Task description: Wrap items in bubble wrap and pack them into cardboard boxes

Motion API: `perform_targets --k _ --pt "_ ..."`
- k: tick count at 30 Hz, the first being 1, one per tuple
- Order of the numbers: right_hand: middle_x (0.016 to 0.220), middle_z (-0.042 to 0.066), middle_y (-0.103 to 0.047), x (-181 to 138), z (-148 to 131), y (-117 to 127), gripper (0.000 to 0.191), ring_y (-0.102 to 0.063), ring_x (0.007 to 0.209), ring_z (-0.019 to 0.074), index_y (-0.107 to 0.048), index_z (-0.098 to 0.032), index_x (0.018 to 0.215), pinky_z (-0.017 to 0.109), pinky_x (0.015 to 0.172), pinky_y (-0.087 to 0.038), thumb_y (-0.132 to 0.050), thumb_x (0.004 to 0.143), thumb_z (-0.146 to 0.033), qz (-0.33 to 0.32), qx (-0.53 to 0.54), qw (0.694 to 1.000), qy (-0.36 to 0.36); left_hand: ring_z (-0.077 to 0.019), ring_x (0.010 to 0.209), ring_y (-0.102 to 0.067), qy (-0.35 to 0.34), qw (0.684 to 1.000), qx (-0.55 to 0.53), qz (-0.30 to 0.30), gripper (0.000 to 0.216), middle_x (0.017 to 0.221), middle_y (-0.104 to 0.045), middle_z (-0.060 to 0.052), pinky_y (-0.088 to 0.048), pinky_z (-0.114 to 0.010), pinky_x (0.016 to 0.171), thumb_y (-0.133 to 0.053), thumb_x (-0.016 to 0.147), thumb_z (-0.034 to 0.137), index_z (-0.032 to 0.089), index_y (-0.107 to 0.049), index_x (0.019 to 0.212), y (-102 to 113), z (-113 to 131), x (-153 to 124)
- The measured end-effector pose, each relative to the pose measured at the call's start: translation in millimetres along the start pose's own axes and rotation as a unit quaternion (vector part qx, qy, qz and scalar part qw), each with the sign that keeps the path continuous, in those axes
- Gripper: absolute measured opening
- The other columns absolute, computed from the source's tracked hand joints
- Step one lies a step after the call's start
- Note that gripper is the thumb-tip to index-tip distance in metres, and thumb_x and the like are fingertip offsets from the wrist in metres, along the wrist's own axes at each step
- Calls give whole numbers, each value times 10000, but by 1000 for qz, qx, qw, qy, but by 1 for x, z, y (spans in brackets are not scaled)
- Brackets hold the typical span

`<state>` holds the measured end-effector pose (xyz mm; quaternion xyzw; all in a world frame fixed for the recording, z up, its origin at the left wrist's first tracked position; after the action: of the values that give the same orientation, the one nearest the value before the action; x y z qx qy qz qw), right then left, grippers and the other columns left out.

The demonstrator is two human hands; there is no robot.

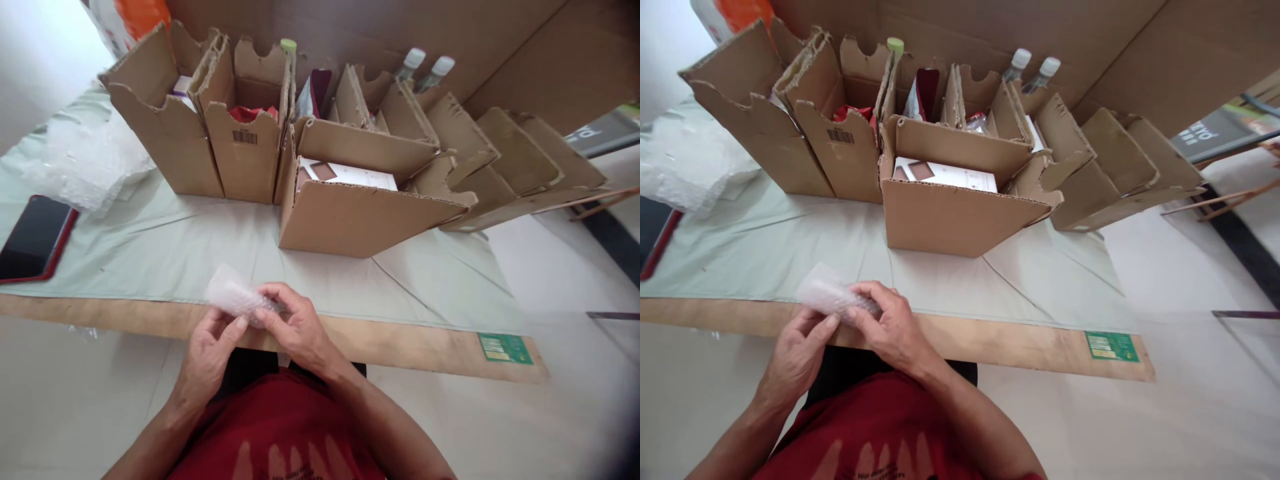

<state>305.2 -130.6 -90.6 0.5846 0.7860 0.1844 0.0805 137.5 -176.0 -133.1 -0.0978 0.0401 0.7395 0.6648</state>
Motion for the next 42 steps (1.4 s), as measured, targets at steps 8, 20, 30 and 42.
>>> perform_targets --k 8,20,30,42 --pt "1507 126 -578 -28 -14 61 878 -633 1254 243 -444 -270 1553 423 1078 -521 -872 808 -452 -53 -31 997 45 -193 793 -754 -195 939 246 -138 173 909 -788 -24 -613 -263 691 -657 882 269 244 -741 1031 -41 43 5" --pt "1115 48 -722 3 -70 269 318 -710 944 194 -644 -258 1246 334 743 -577 -555 1019 -463 282 -143 944 95 -263 941 -785 -165 940 228 -192 396 989 -823 -87 -638 -369 807 -604 937 553 224 -758 1096 -75 45 97" --pt "787 64 -676 78 -77 278 185 -656 888 286 -704 -191 938 432 842 -489 -762 802 -300 197 -617 761 -33 -194 775 -772 -331 880 280 -194 207 878 -805 -51 -626 -291 680 -587 953 332 221 -762 961 -89 35 95" --pt "740 63 -737 129 -52 245 167 -608 671 173 -734 -200 694 288 588 -405 -621 801 -139 -65 -600 788 -119 -177 727 -753 -436 833 281 -191 155 831 -781 -27 -600 -278 669 -579 957 226 233 -726 1005 -89 32 95"
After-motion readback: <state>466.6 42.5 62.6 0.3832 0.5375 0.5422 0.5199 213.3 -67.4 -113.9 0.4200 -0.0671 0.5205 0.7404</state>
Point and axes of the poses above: each hand's wrist, its own x-axis towards the middle knuckle, its own y-axis out of the back of the hand, z = x × y, the point moved 4 cm from there along x, towards the middle knuckle
